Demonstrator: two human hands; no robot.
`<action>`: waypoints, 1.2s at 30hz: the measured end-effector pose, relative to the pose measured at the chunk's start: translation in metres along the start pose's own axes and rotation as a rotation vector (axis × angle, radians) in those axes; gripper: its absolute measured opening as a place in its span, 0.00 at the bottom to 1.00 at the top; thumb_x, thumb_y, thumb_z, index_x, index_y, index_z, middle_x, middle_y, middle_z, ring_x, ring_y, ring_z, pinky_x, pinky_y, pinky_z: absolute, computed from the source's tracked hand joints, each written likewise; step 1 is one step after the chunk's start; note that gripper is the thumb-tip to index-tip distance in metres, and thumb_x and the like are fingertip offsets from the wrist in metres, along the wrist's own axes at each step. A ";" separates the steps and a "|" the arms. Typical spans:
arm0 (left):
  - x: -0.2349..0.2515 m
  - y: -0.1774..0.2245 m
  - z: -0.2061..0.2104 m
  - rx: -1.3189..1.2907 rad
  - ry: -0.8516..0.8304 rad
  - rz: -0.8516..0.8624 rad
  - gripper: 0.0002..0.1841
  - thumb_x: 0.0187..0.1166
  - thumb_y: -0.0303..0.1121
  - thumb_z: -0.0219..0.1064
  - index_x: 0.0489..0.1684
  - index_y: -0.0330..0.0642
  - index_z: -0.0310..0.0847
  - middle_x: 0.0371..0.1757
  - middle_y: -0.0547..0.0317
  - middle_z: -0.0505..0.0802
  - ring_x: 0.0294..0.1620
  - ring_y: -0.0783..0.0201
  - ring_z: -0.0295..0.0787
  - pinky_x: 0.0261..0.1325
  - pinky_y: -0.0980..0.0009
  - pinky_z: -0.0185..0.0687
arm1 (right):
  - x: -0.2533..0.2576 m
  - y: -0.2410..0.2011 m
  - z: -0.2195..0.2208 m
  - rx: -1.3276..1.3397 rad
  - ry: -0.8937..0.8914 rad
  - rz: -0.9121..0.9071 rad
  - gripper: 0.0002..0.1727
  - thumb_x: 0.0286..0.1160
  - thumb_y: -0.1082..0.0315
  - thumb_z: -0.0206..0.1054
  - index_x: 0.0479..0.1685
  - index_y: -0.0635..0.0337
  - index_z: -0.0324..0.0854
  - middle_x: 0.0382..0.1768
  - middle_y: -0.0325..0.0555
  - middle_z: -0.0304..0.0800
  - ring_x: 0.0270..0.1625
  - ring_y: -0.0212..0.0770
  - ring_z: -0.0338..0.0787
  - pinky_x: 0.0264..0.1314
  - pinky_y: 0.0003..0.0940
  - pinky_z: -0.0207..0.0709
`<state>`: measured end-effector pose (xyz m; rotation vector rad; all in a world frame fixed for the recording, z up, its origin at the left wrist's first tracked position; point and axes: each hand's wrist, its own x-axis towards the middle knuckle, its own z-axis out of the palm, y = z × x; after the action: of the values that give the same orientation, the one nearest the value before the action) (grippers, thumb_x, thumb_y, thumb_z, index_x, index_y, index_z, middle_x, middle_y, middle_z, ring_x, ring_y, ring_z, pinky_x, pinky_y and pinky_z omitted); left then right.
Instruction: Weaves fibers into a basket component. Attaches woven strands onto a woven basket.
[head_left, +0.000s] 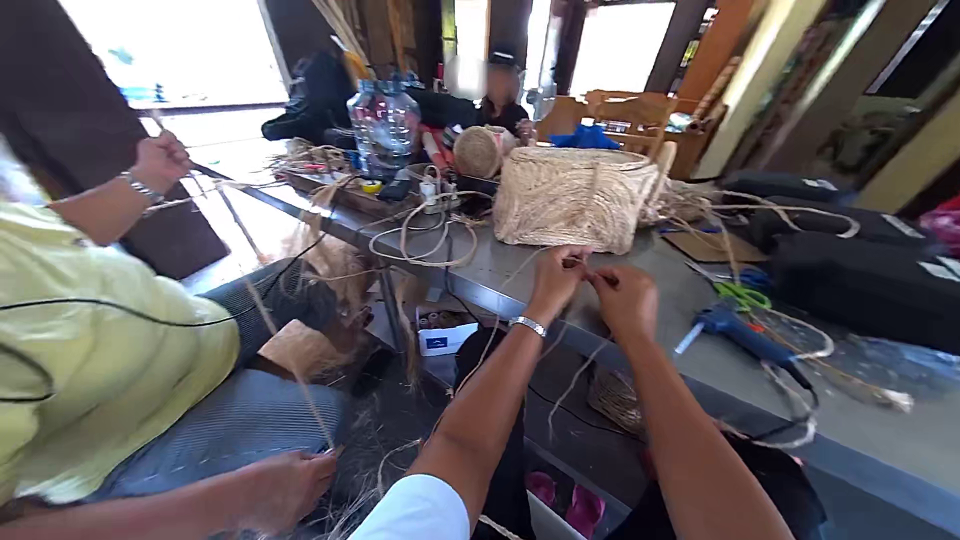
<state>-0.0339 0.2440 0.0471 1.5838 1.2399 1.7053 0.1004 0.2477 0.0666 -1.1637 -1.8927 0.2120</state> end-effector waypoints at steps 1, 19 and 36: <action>0.003 0.000 0.001 0.004 0.008 -0.002 0.16 0.81 0.23 0.64 0.66 0.40 0.85 0.58 0.48 0.91 0.44 0.57 0.91 0.51 0.56 0.90 | 0.000 -0.001 0.000 0.002 0.000 -0.003 0.12 0.82 0.64 0.70 0.48 0.64 0.92 0.47 0.59 0.94 0.54 0.57 0.92 0.62 0.61 0.82; 0.006 0.005 -0.001 -0.003 0.023 0.015 0.11 0.83 0.28 0.66 0.59 0.38 0.87 0.52 0.50 0.92 0.47 0.60 0.90 0.54 0.58 0.87 | 0.002 -0.002 0.001 -0.039 -0.153 -0.018 0.19 0.92 0.65 0.54 0.51 0.71 0.87 0.49 0.66 0.91 0.57 0.64 0.90 0.66 0.65 0.77; 0.007 0.007 0.001 0.016 0.001 -0.011 0.13 0.81 0.24 0.65 0.61 0.38 0.87 0.57 0.48 0.91 0.48 0.58 0.90 0.55 0.57 0.87 | 0.001 -0.005 -0.001 0.047 -0.049 -0.024 0.15 0.78 0.69 0.72 0.56 0.71 0.84 0.52 0.68 0.88 0.60 0.67 0.87 0.64 0.65 0.78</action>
<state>-0.0331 0.2464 0.0567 1.5830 1.2630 1.6934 0.0981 0.2456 0.0703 -1.1134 -1.9333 0.2728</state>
